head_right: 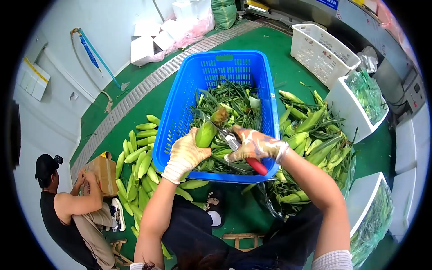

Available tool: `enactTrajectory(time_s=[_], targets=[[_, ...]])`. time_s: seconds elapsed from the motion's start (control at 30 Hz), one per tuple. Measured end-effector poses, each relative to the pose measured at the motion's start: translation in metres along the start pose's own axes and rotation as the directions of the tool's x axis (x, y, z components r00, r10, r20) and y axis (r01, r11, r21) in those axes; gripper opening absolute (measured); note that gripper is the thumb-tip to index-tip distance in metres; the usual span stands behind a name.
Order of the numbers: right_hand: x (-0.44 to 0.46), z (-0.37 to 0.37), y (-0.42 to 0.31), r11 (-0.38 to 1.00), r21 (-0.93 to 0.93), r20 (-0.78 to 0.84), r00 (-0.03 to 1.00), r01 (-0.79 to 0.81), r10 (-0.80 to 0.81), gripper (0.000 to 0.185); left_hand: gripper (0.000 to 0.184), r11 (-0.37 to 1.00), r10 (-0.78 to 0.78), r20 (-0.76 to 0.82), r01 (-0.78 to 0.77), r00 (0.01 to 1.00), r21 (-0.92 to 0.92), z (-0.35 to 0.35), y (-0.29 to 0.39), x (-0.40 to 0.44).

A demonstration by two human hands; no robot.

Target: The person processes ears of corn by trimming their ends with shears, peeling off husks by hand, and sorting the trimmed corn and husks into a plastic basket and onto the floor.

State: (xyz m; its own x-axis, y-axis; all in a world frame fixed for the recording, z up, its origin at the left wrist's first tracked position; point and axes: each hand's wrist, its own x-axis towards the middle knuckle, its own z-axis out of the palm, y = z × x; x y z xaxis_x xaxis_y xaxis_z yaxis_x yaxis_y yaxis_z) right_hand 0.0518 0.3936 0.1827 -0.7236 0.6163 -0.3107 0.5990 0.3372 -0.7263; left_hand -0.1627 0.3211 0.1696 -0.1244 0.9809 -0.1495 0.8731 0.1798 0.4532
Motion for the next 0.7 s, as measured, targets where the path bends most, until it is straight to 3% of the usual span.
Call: enactTrajectory(time_s=[0.03, 0.07, 0.1, 0.13, 0.17, 0.2, 0.27, 0.33, 0.37, 0.4, 0.43, 0.47, 0.5, 0.57, 0.6, 0.7], targets=[[0.005, 0.003, 0.008, 0.996, -0.002, -0.038, 0.995, 0.090, -0.090, 0.059, 0.071, 1.000, -0.013, -0.048, 0.014, 0.999, 0.007, 0.006, -0.003, 0.001], [0.006, 0.000, 0.003, 0.998, 0.007, 0.008, 0.998, 0.067, -0.067, 0.041, 0.071, 1.000, -0.010, -0.050, 0.011, 0.999, 0.004, 0.006, -0.005, 0.002], [0.004, 0.001, 0.004, 0.959, 0.281, 0.042, 0.999, -0.040, 0.030, 0.036, 0.070, 1.000, 0.004, -0.060, -0.005, 0.998, -0.007, 0.003, -0.007, 0.002], [0.002, 0.002, 0.006, 0.835, 0.530, 0.099, 0.989, -0.146, 0.110, 0.032, 0.068, 1.000, 0.019, -0.072, -0.020, 0.997, -0.014, -0.002, -0.006, 0.002], [0.002, 0.007, 0.012, 0.800, 0.589, 0.018, 0.992, -0.111, 0.124, 0.029, 0.065, 0.999, -0.006, -0.057, 0.003, 0.998, -0.045, -0.009, -0.004, 0.001], [0.002, 0.009, 0.020, 0.801, 0.592, -0.032, 0.991, -0.083, 0.127, 0.032, 0.066, 0.987, -0.004, -0.065, -0.006, 0.998, -0.161, -0.010, -0.010, 0.002], [-0.009, 0.008, 0.015, 0.892, 0.439, -0.043, 0.990, -0.104, 0.137, 0.039, 0.064, 0.933, 0.129, -0.183, -0.181, 0.975, -0.309, -0.002, -0.030, 0.003], [-0.023, 0.012, 0.015, 0.988, 0.117, -0.073, 0.993, 0.098, -0.090, 0.054, 0.062, 0.620, 0.307, -0.200, -0.355, 0.931, -0.700, -0.009, -0.031, -0.007], [-0.031, 0.006, 0.008, 0.991, 0.113, 0.040, 0.997, 0.068, -0.073, 0.057, 0.055, 0.726, 0.350, -0.025, -0.288, 0.936, -0.624, -0.023, -0.033, -0.007], [-0.039, 0.001, -0.002, 0.993, 0.113, 0.152, 0.987, 0.040, -0.057, 0.061, 0.055, 0.733, 0.350, -0.018, -0.286, 0.937, -0.617, -0.025, -0.038, -0.007], [-0.037, 0.008, 0.006, 0.960, 0.255, 0.181, 0.969, 0.116, -0.165, 0.065, 0.052, 0.597, 0.412, 0.075, -0.207, 0.908, -0.775, -0.025, -0.043, -0.006], [-0.035, 0.010, 0.009, 0.969, 0.187, 0.175, 0.965, 0.160, -0.193, 0.065, 0.048, 0.444, 0.485, 0.149, -0.096, 0.862, -0.891, -0.026, -0.045, -0.006], [-0.038, 0.011, 0.004, 0.940, 0.298, 0.191, 0.954, 0.166, -0.229, 0.066, 0.042, 0.358, 0.497, 0.152, -0.043, 0.854, -0.933, -0.027, -0.041, -0.008], [-0.039, 0.019, 0.000, 0.864, 0.473, 0.200, 0.935, 0.171, -0.294, 0.070, 0.042, 0.352, 0.455, 0.085, -0.091, 0.886, -0.932, -0.024, -0.039, -0.008], [-0.043, 0.023, 0.000, 0.905, 0.374, 0.126, 0.956, 0.201, -0.265, 0.073, 0.042, 0.336, 0.408, 0.011, -0.139, 0.913, -0.932, -0.025, -0.037, -0.007], [-0.069, 0.034, -0.015, 0.989, 0.139, -0.069, 0.997, 0.047, -0.038, 0.067, 0.047, 0.417, 0.153, -0.031, -0.093, 0.988, -0.904, -0.027, -0.038, -0.001]])
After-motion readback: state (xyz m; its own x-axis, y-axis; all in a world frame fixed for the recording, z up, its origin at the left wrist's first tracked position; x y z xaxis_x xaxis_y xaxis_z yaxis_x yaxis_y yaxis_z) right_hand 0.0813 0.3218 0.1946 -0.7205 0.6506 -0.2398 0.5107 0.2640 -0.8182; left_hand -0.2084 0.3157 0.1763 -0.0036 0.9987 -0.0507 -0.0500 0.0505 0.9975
